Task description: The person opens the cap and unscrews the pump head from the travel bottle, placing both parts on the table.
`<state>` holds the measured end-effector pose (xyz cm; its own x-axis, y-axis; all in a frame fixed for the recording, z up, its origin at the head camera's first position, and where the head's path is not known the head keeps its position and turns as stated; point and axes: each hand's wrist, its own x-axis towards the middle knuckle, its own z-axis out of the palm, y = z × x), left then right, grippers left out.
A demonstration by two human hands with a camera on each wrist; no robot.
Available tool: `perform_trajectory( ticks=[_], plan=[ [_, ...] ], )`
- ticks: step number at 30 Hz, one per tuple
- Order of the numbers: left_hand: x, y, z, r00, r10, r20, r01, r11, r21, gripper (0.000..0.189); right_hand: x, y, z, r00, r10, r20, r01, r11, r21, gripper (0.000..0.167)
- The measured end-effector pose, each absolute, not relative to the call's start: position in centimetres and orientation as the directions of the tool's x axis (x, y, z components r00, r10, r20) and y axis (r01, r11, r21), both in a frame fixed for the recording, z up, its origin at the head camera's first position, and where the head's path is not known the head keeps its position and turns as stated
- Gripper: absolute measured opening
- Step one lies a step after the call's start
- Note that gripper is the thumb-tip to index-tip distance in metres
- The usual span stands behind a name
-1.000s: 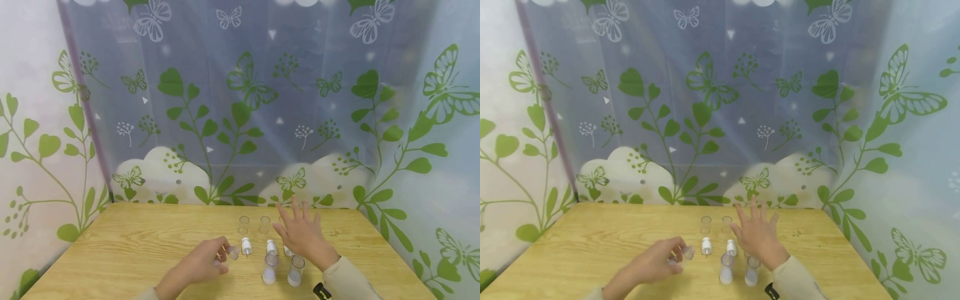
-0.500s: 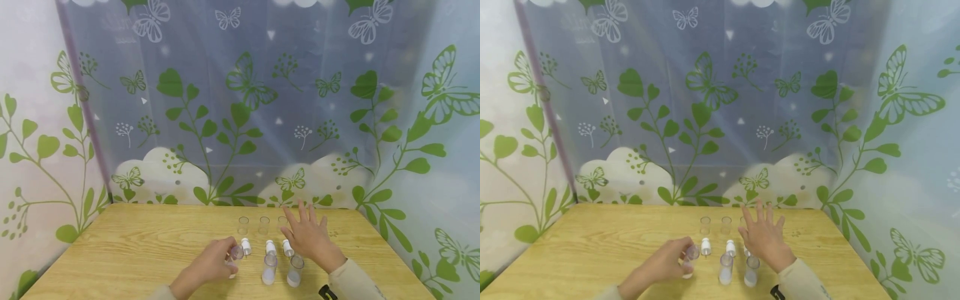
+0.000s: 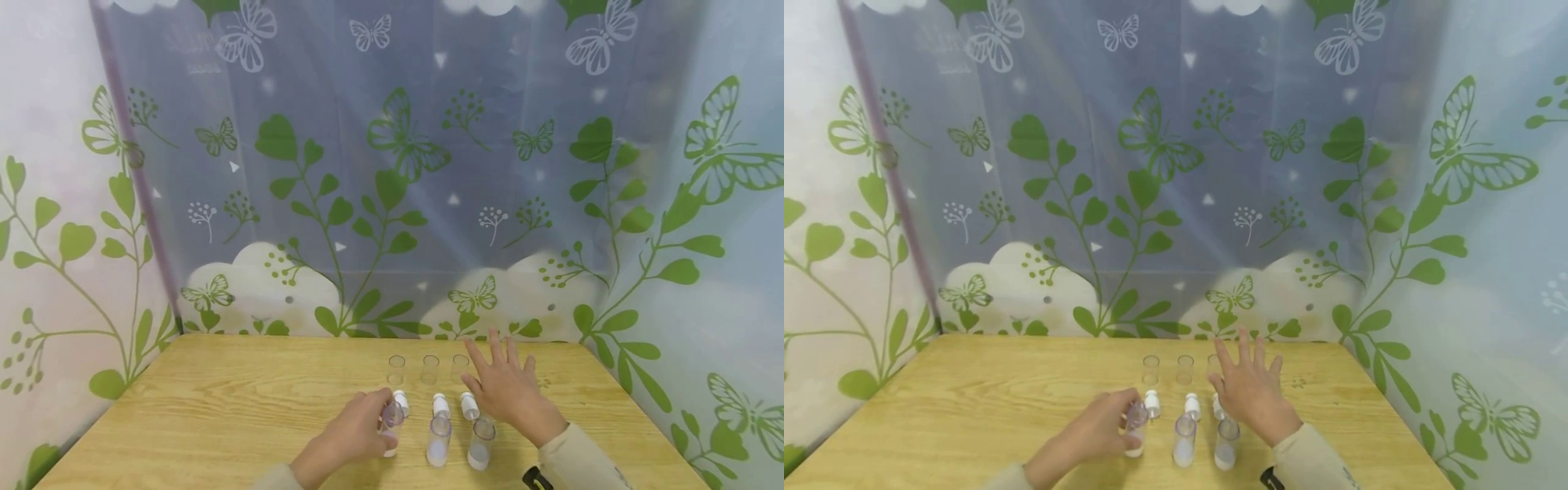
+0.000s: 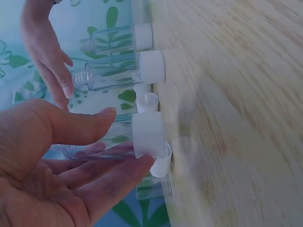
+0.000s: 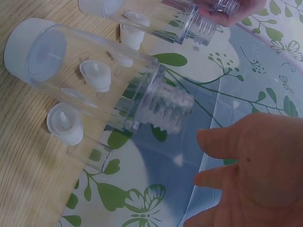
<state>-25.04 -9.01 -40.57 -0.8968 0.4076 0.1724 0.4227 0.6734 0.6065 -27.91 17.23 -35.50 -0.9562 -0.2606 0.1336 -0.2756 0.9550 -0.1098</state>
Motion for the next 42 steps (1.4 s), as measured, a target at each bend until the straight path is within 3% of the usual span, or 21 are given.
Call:
perform_trajectory(
  ticks=[7,42],
  plan=[
    [-25.1,-8.3,-40.8,-0.884,0.422,0.201,0.448,0.641,0.623,0.034,-27.9,17.4,-35.5,-0.961,-0.25,0.118,-0.267,0.95,-0.159,0.063],
    [-25.1,-7.8,-41.8,-0.909,0.403,0.107,0.381,0.699,0.605,0.043,-27.9,17.6,-35.4,-0.962,-0.249,0.108,-0.263,0.954,-0.142,0.063]
  ],
)
